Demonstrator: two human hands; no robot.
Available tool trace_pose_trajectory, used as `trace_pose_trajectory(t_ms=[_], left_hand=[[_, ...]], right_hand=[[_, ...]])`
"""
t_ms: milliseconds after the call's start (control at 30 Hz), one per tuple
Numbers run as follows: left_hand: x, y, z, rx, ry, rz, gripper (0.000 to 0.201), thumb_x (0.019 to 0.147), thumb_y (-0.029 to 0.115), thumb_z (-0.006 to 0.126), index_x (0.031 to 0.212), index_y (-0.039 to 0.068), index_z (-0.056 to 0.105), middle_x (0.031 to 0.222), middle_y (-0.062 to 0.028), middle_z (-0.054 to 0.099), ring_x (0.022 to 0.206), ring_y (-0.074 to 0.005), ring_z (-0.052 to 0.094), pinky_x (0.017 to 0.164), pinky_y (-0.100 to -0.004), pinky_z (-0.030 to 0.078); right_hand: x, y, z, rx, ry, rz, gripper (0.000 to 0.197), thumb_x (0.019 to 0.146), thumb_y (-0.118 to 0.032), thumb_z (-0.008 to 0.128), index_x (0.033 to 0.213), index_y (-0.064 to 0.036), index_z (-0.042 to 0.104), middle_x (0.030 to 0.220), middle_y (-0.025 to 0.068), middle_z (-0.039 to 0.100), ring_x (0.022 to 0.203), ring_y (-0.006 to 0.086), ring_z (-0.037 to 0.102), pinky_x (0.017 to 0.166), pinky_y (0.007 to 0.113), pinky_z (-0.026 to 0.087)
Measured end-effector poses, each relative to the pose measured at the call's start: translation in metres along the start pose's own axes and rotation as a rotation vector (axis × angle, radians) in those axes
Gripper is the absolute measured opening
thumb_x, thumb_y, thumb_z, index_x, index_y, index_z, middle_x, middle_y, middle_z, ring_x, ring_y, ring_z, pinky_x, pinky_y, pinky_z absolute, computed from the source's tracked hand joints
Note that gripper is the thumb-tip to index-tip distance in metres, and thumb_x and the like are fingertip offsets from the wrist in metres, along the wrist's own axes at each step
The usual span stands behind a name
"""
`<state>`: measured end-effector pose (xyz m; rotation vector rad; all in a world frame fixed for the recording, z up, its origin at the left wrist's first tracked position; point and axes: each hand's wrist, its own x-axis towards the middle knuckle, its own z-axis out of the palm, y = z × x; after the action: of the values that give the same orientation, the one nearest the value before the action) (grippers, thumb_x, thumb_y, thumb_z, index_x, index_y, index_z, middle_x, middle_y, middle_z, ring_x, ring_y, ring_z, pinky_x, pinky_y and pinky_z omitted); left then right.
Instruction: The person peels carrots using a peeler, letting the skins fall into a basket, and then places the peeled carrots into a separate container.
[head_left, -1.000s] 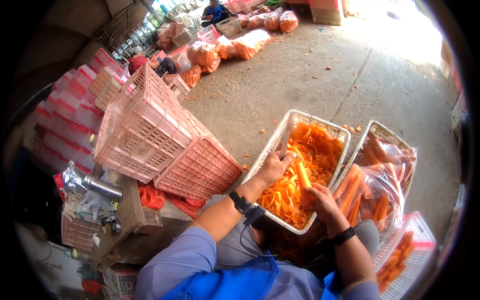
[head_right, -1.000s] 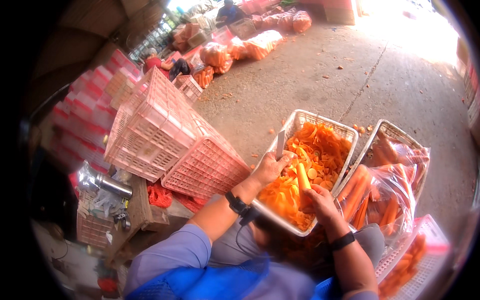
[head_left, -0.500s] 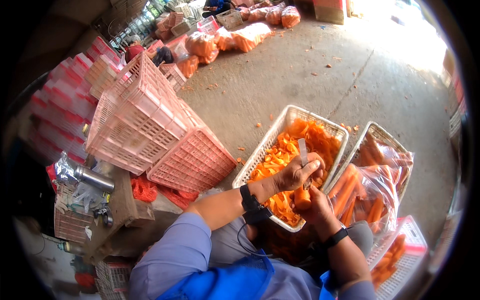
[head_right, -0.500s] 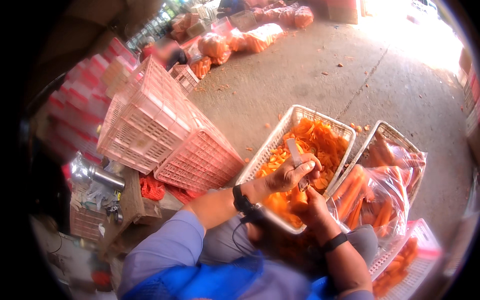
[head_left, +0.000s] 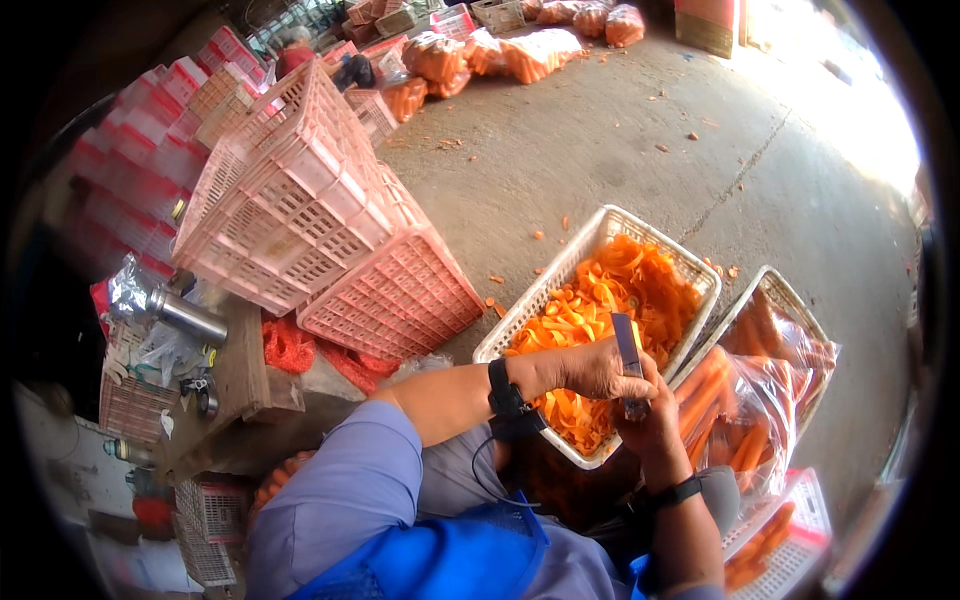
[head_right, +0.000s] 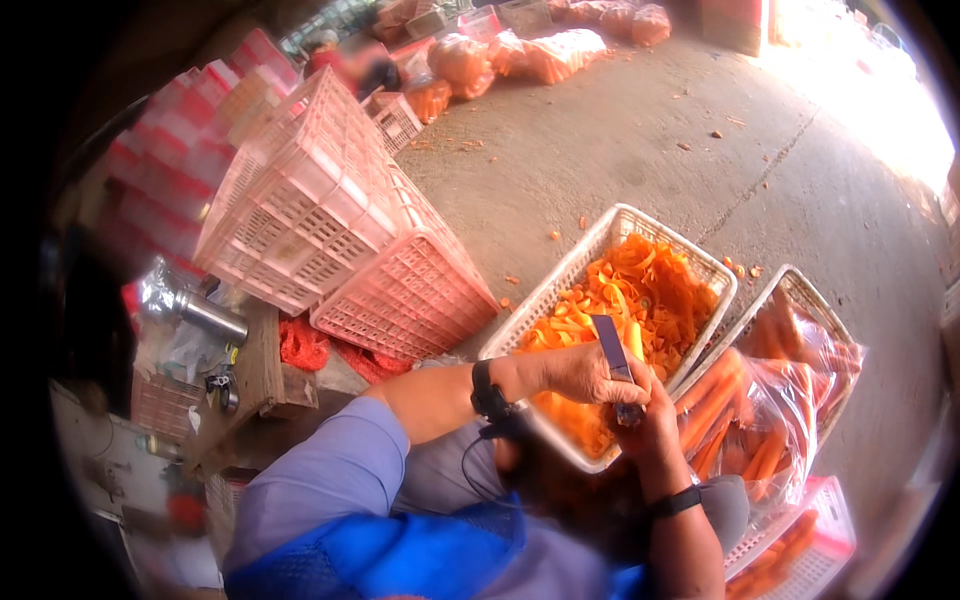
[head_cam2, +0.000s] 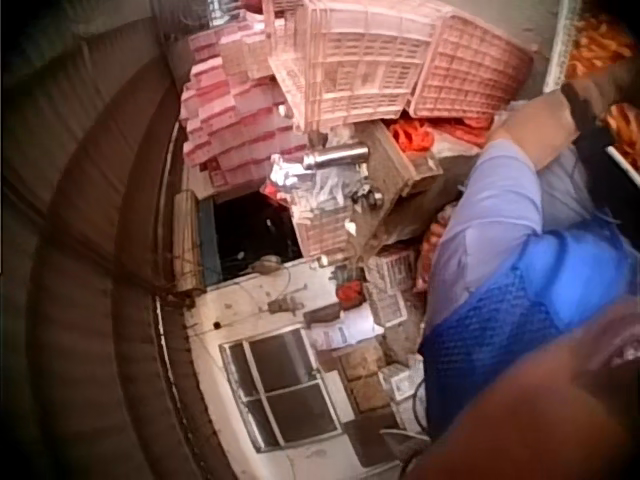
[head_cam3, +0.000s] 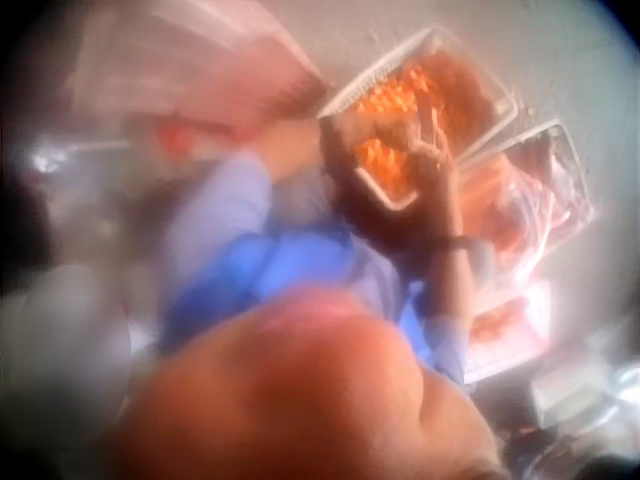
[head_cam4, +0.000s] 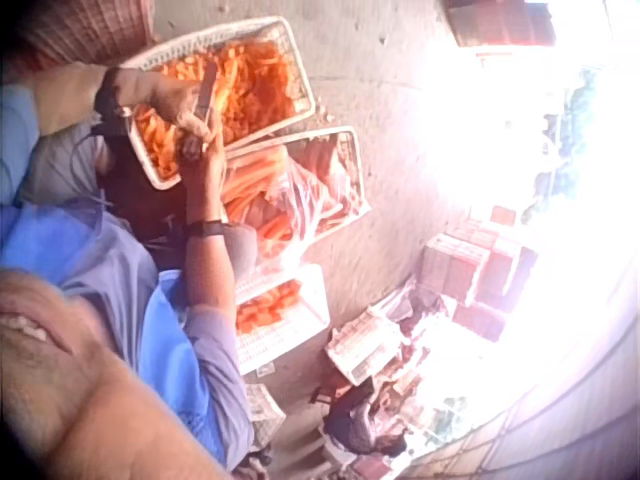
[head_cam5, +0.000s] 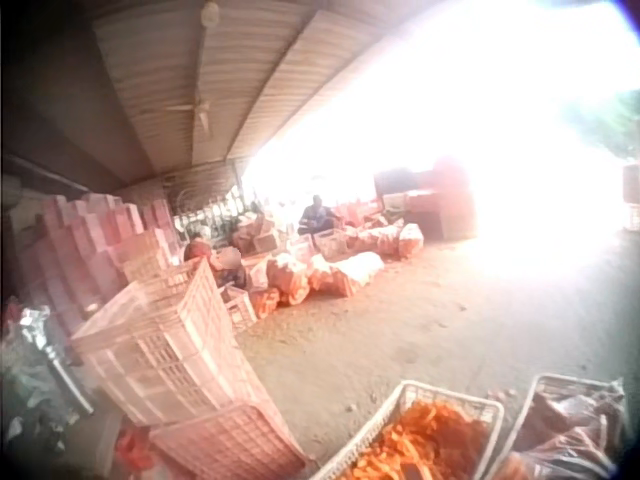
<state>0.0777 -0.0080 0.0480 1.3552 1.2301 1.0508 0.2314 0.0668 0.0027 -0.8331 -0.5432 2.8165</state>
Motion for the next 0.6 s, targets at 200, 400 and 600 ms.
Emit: trace_pose_trajectory(t_ms=[200,400,600], left_hand=[[-0.003,-0.007,-0.01,-0.055,-0.022,-0.075,0.017,0.093,0.017,0.07,0.098,0.0,0.07,0.087,-0.0065,0.072,0.083,-0.0138,0.068,0.073,-0.0287,0.055],[-0.003,-0.015,-0.01,-0.11,-0.003,-0.046,0.02,0.094,0.02,0.07,0.099,0.0,0.071,0.088,-0.0081,0.072,0.083,-0.0154,0.068,0.072,-0.0299,0.055],[-0.002,-0.016,-0.011,-0.14,0.041,-0.122,0.02,0.095,0.02,0.069,0.102,0.001,0.07,0.089,-0.0062,0.07,0.081,-0.0145,0.067,0.07,-0.0289,0.055]], right_hand=[[-0.001,0.005,-0.001,-0.053,-0.023,0.063,0.037,0.103,-0.032,0.043,0.135,-0.0163,0.052,0.092,0.0,0.064,0.071,0.012,0.064,0.051,0.027,0.053],[0.0,0.009,-0.006,0.002,-0.114,0.05,0.035,0.097,-0.034,0.054,0.125,-0.013,0.055,0.088,0.0023,0.063,0.072,0.0149,0.063,0.054,0.028,0.051],[-0.004,0.006,0.0,-0.022,-0.096,0.032,0.032,0.097,-0.036,0.055,0.118,-0.0122,0.058,0.09,0.0016,0.064,0.077,0.0145,0.064,0.056,0.028,0.051]])
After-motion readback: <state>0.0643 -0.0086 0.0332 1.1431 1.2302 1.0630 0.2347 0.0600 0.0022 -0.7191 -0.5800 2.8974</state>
